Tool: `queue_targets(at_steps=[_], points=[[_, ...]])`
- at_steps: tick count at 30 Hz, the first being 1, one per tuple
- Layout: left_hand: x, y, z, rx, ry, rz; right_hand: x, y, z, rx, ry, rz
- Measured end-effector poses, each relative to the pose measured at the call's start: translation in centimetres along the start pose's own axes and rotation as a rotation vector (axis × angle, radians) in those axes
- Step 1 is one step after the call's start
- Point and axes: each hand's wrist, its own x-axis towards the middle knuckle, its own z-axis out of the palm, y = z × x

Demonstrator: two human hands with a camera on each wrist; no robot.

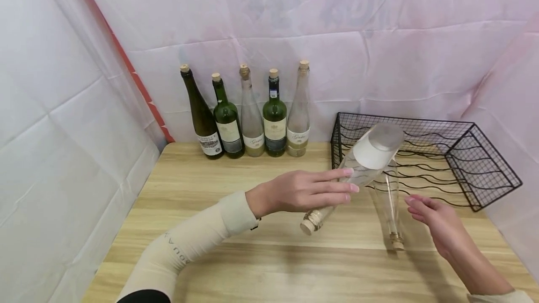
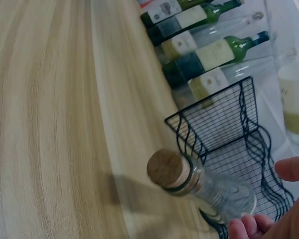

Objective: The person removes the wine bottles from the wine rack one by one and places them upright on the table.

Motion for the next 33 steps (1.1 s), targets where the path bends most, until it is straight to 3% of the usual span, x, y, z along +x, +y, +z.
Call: queue_targets(at_steps=[6,19,27,33], points=[[0.0,-0.2,-1.1,-0.145,0.059,-0.165,1.1,0.1,0.3,-0.076,0.033,0.132],[-0.9,0.3,-3.3,-0.246,0.193,-0.398,3.9,0.6,0.8,-0.113,0.091,0.166],[-1.0,0.4,-5.6,-0.28,0.312,-0.481,5.2,0.4,1.5,-0.15,0.166,0.135],[-1.4,0.7,-6.6,-0.272,0.351,-0.521,6.0,0.3,2.0,-0.148,0.205,0.099]])
